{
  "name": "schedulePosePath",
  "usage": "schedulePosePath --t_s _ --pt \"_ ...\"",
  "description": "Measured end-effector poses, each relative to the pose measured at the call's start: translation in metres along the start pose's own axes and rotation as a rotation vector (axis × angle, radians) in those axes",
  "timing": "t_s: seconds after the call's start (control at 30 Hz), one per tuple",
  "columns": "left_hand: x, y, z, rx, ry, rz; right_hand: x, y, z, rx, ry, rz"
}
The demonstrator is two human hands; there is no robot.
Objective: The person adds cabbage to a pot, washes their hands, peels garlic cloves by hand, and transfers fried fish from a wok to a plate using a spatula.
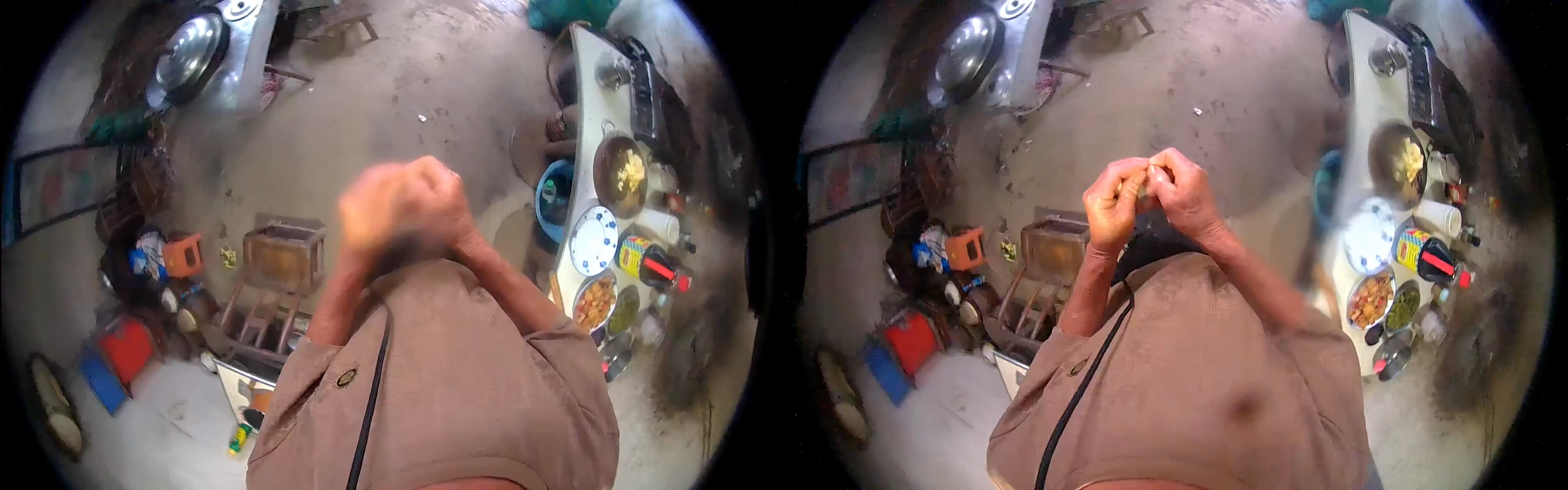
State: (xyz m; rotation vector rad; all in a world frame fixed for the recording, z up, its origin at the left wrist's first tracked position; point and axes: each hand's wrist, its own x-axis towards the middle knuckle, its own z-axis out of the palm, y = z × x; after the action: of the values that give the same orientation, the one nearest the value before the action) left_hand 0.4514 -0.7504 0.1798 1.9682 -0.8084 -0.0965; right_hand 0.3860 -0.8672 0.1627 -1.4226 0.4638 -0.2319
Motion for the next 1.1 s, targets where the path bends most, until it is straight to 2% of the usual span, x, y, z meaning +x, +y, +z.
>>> schedulePosePath --t_s 0.03,0.07,0.13,0.17,0.2,0.23,0.4,0.5,0.53,0.6,0.67,0.73,0.8,0.83,0.93,1.03,1.07,1.1 --pt "0.009 -0.006 0.004 0.061 -0.021 0.05 0.008 -0.001 -0.001 -0.078 0.073 -0.037" --pt "0.016 -0.02 0.007 -0.013 -0.032 -0.027 0.018 -0.004 -0.004 -0.076 0.096 -0.027" --pt "0.036 -0.03 0.002 -0.084 -0.068 -0.106 0.037 -0.014 0.001 -0.263 0.108 -0.196" --pt "0.049 -0.034 0.0 -0.388 -0.04 -0.259 0.046 -0.019 0.005 -0.326 0.119 -0.252" --pt "0.065 -0.035 -0.002 -0.689 -0.008 -0.412 0.057 -0.025 0.008 -0.177 0.131 -0.158" --pt "0.077 -0.034 -0.007 -0.765 -0.044 -0.478 0.067 -0.03 0.013 -0.023 0.141 -0.059" --pt "0.126 -0.068 -0.015 -0.706 -0.182 -0.353 0.112 -0.052 0.029 0.236 0.16 -0.043" --pt "0.149 -0.071 -0.015 -0.825 -0.222 -0.406 0.128 -0.06 0.026 0.338 0.18 0.006" --pt "0.155 -0.073 -0.016 -0.654 -0.191 -0.261 0.133 -0.062 0.023 0.357 0.179 0.05" --pt "0.167 -0.069 -0.018 -0.477 -0.166 -0.116 0.141 -0.067 0.017 0.303 0.207 0.051" --pt "0.181 -0.058 -0.019 -0.621 -0.172 -0.248 0.149 -0.073 0.012 0.252 0.23 0.051" --pt "0.199 -0.048 -0.008 -0.572 -0.195 -0.246 0.16 -0.082 -0.004 0.141 0.229 -0.073" --pt "0.215 -0.043 0.006 -0.533 -0.196 -0.242 0.171 -0.083 -0.02 0.156 0.2 -0.061" --pt "0.223 -0.04 0.012 -0.365 -0.192 -0.056 0.176 -0.083 -0.03 0.171 0.168 -0.042" --pt "0.236 -0.037 0.028 -0.212 -0.244 0.068 0.19 -0.088 -0.062 0.266 0.039 0.014" --pt "0.244 -0.015 0.052 -0.662 -0.281 -0.242 0.195 -0.1 -0.096 0.376 -0.053 0.024" --pt "0.25 -0.007 0.061 -0.664 -0.275 -0.228 0.198 -0.101 -0.109 0.37 -0.058 0.012" --pt "0.256 0.002 0.069 -0.798 -0.246 -0.36 0.199 -0.099 -0.121 0.415 -0.098 0.006"
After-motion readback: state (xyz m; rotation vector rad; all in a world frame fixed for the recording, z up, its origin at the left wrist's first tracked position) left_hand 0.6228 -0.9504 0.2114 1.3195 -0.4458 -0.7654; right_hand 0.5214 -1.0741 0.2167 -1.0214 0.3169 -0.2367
